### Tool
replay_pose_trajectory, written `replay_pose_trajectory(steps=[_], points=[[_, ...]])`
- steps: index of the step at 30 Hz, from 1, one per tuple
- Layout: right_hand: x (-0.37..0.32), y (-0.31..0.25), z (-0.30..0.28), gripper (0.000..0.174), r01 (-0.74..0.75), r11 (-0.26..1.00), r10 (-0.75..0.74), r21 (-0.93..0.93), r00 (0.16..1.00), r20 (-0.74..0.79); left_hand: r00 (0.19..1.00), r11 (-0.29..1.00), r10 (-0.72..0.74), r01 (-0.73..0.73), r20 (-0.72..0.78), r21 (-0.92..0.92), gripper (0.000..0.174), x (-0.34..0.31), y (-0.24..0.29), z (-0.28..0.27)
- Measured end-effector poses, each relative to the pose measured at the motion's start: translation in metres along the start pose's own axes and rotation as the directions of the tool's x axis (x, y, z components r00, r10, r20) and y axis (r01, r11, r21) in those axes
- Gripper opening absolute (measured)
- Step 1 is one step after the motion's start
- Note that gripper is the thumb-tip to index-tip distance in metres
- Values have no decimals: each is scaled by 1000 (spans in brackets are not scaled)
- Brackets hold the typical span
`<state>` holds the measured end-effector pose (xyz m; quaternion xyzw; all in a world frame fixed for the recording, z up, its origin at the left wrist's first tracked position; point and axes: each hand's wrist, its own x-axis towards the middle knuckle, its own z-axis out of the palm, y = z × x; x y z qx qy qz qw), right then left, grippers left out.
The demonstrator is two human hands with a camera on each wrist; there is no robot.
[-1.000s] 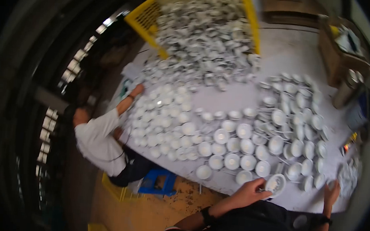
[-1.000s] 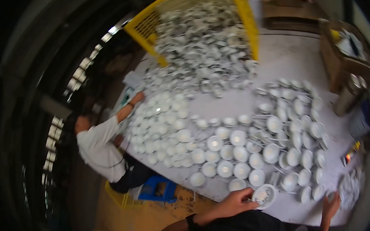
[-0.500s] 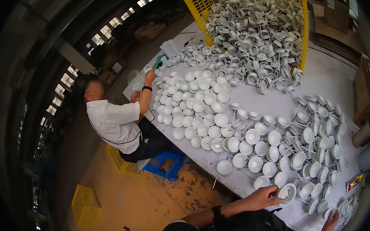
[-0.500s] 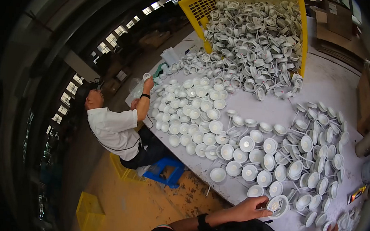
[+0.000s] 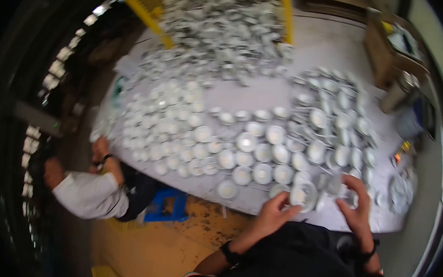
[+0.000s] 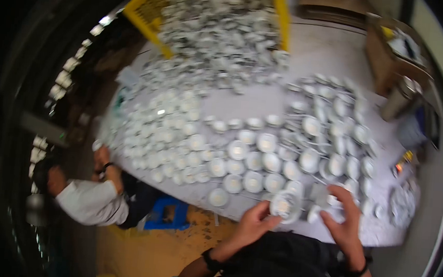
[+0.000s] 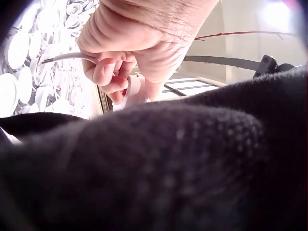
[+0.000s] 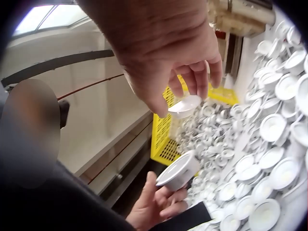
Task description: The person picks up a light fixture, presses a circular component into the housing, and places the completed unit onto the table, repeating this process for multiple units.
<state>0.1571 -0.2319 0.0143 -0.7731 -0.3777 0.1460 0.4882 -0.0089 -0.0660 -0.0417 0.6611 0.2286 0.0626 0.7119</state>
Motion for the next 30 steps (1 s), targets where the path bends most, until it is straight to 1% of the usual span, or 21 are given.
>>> replay_pose_trajectory(steps=[1,2,3,6,7,9,10,12,15,18,19,21,22,23,24,25,26,27,28,29,30], points=[[4,-7,8,53,137,990,-137,-16,990,11,998,994,-56,59,28,-93,32,-3,14,-2],[8,-18,11,55,159,986,-156,-40,985,74,1000,983,-12,8,-24,-181,28,-3,13,0],[11,-23,16,54,190,981,-184,-48,977,105,1000,979,2,-5,-19,-203,30,-5,16,-1],[17,-30,26,52,293,949,-269,-121,946,179,1000,976,-18,17,-5,-215,35,-6,21,-5],[16,-31,28,52,289,950,-266,-118,948,177,1000,977,-22,21,-3,-212,35,-7,21,-6],[15,-32,32,52,337,930,-303,-147,929,213,999,969,38,-43,-23,-242,38,-7,24,-6],[15,-33,35,52,327,934,-294,-146,933,206,999,971,30,-33,-14,-239,38,-7,26,-6],[15,-33,40,52,376,917,-340,-134,912,228,997,970,76,-75,-4,-233,39,-7,28,-4],[15,-39,38,51,372,910,-317,-184,910,268,999,971,30,-26,14,-239,38,-8,35,-4],[14,-37,34,52,379,915,-334,-136,903,271,1000,980,3,0,12,-201,37,-8,22,-3],[13,-33,32,52,367,916,-321,-159,911,258,999,979,9,-1,39,-206,37,-5,22,1],[11,-28,38,51,289,955,-297,72,931,212,999,949,40,-36,5,-313,34,-6,27,2],[8,-27,40,51,289,954,-299,79,931,208,999,952,37,-34,2,-306,34,-7,28,0],[5,-25,41,50,117,964,-151,240,981,126,1000,955,1,2,11,-296,33,-8,28,-1],[3,-23,41,49,-44,915,17,401,997,70,999,957,-33,38,22,-289,32,-8,28,0],[4,-22,45,46,-62,880,58,471,998,22,999,956,-33,38,24,-290,32,-8,28,1],[4,-21,43,46,-64,881,63,468,998,17,999,967,-32,37,23,-252,31,-7,27,1],[6,-20,40,44,-157,903,110,400,984,138,999,977,-32,37,24,-212,30,-7,27,1],[6,-20,39,42,-244,915,165,321,953,254,999,976,-37,43,32,-211,30,-7,27,1],[5,-20,40,42,-251,913,173,321,952,251,999,977,-26,35,45,-209,30,-7,27,2],[5,-19,43,40,-221,917,146,333,961,235,998,978,-14,26,55,-207,29,-6,27,3]])
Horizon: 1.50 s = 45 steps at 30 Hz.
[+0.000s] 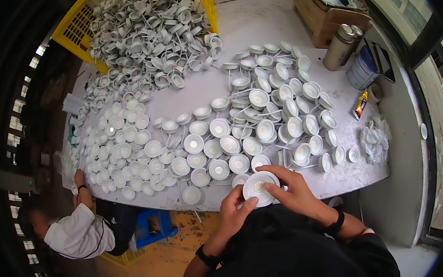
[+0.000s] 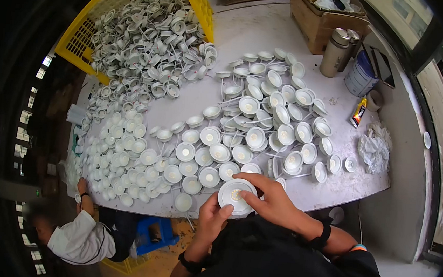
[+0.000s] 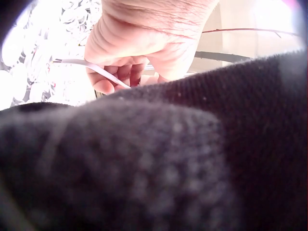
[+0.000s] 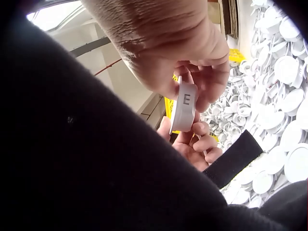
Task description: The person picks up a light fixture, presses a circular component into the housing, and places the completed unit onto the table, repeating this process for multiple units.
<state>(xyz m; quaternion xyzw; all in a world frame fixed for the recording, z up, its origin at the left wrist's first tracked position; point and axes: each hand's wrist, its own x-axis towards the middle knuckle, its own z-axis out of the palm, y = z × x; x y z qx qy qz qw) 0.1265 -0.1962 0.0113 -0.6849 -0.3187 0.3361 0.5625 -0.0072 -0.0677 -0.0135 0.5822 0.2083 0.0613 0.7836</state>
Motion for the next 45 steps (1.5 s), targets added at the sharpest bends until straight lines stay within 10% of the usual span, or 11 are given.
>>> replay_pose_trajectory(steps=[18,32,45], points=[[-7,4,16,31,17,1000,-16,11,995,-96,984,832,101,-3,-145,554,19,5,16,13],[9,21,24,32,11,997,-7,82,999,-42,922,781,332,-150,-200,606,24,6,-1,5],[10,28,34,26,86,994,-90,-66,993,-73,999,943,22,-6,-45,334,28,-2,-2,-12]])
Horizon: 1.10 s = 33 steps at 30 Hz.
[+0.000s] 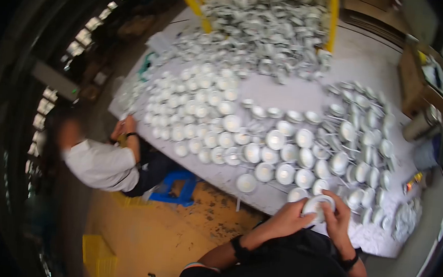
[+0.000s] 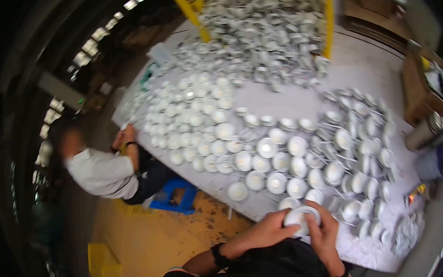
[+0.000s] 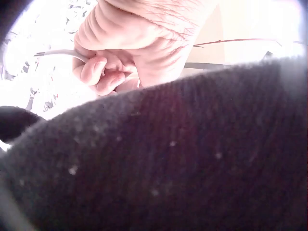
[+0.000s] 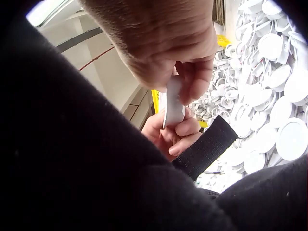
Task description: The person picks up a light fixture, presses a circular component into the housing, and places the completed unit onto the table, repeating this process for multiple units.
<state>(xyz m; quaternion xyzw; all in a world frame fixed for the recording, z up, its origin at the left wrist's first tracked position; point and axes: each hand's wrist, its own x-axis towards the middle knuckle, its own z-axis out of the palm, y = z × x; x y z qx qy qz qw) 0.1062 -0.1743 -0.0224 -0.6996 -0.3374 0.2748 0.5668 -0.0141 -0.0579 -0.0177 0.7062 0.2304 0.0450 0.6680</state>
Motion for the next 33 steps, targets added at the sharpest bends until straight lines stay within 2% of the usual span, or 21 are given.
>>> replay_pose_trajectory(steps=[1,3,5,7,9,11,12,13,14,15,16,17,18,19,22,24,29,33], points=[[1,0,2,26,32,999,-32,0,999,5,999,999,-51,50,11,11,30,-2,0,-3],[4,-9,1,26,-139,989,135,43,988,78,999,998,-49,50,19,-31,33,-4,2,-5],[6,-5,6,26,-168,981,163,96,985,63,992,991,-127,125,-18,-54,33,-7,0,-12],[8,6,13,27,75,996,-75,-42,997,-3,989,985,-143,140,-23,-98,33,-8,-5,-17],[14,-3,18,28,96,990,-95,-105,995,17,994,995,-72,77,-80,61,29,-8,-1,-25],[17,-6,24,27,34,994,-26,-104,997,75,993,995,-88,92,-84,49,27,-10,-5,-35],[19,-5,23,33,-170,984,177,-52,965,196,986,989,-123,132,-110,73,26,-12,-8,-44],[18,-7,25,33,-187,981,193,-51,961,197,978,980,-158,172,-135,99,26,-15,-13,-54],[19,-10,28,37,-170,985,171,-22,971,168,974,973,-69,113,-216,199,26,-18,-26,-70],[22,-12,31,41,-146,989,144,7,980,136,951,945,-110,190,-290,265,26,-23,-33,-91],[22,-7,29,46,-133,991,136,-25,980,146,896,941,-211,294,-391,167,25,-26,-47,-111],[22,-2,29,46,-138,990,140,-21,980,142,857,920,-203,332,-474,206,25,-30,-58,-133],[22,4,30,44,-141,985,155,-101,977,145,812,896,-187,371,-552,242,24,-33,-70,-155],[21,8,32,42,-140,973,168,-183,975,147,814,896,-186,371,-549,245,24,-37,-90,-178],[22,9,40,33,-130,966,166,-224,975,147,797,891,-216,396,-564,220,27,-43,-147,-217],[24,8,45,31,-117,958,158,-262,977,143,835,936,-273,345,-478,69,28,-35,-164,-221],[27,3,52,30,-147,944,176,-295,982,74,837,939,-285,341,-467,39,29,-9,-185,-208],[25,3,55,31,-153,927,184,-343,981,60,858,885,-93,303,-506,352,30,-3,-199,-203]])
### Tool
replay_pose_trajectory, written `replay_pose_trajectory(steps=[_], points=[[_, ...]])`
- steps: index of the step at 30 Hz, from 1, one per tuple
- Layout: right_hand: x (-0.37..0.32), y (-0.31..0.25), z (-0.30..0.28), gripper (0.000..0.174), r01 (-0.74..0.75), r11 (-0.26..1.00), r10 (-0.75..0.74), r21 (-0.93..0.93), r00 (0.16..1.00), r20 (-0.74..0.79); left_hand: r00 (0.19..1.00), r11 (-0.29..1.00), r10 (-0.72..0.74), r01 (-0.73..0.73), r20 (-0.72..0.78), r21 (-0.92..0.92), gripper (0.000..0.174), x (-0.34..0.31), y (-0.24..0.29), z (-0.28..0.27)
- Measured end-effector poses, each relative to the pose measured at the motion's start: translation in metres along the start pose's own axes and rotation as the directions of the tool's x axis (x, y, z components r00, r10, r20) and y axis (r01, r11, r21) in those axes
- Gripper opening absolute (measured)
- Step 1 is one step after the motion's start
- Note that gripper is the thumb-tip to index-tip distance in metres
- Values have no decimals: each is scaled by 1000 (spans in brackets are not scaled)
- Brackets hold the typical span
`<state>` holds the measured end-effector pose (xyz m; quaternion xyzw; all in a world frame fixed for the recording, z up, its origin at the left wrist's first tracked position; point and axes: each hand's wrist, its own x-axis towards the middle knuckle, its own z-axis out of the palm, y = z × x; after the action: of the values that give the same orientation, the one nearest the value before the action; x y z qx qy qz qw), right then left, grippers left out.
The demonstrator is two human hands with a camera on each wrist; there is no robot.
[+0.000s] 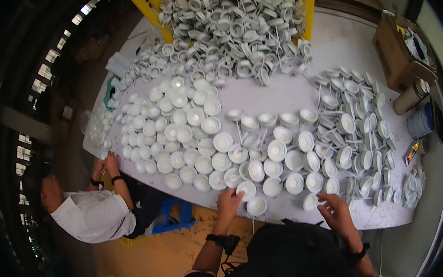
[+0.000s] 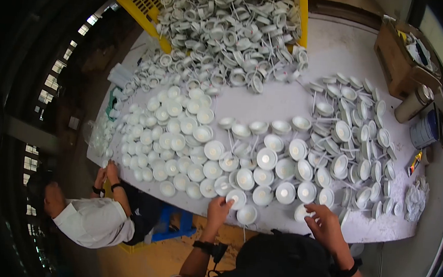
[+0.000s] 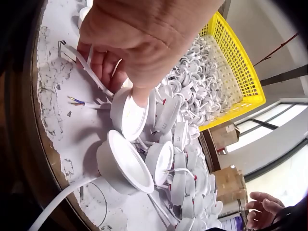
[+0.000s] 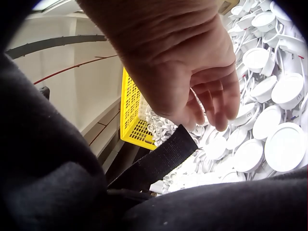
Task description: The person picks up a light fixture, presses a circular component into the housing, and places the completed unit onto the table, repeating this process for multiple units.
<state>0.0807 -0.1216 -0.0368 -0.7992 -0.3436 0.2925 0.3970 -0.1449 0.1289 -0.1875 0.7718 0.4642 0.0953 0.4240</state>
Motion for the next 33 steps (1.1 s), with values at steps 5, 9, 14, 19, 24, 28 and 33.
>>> replay_pose_trajectory(steps=[5,9,14,19,24,28,33], points=[[2,0,2,28,-47,998,49,35,997,-63,938,927,253,-164,-238,338,38,-8,20,-18],[6,3,2,28,-49,998,51,27,996,-76,973,923,203,-152,-111,355,39,4,59,-60],[10,9,1,29,-69,996,72,48,994,-78,989,951,-7,-40,151,306,30,74,129,-120],[24,13,2,28,-112,991,118,67,989,-84,970,936,201,-148,-140,319,25,229,135,-113],[38,24,-1,25,-213,974,220,72,970,-104,980,778,155,-45,-122,627,25,333,154,-83],[53,24,-7,25,-282,959,284,36,952,-109,915,672,384,-188,-121,717,22,373,142,-53],[66,20,-8,25,-274,961,276,32,954,-115,927,610,374,-238,-10,756,19,393,123,-43]])
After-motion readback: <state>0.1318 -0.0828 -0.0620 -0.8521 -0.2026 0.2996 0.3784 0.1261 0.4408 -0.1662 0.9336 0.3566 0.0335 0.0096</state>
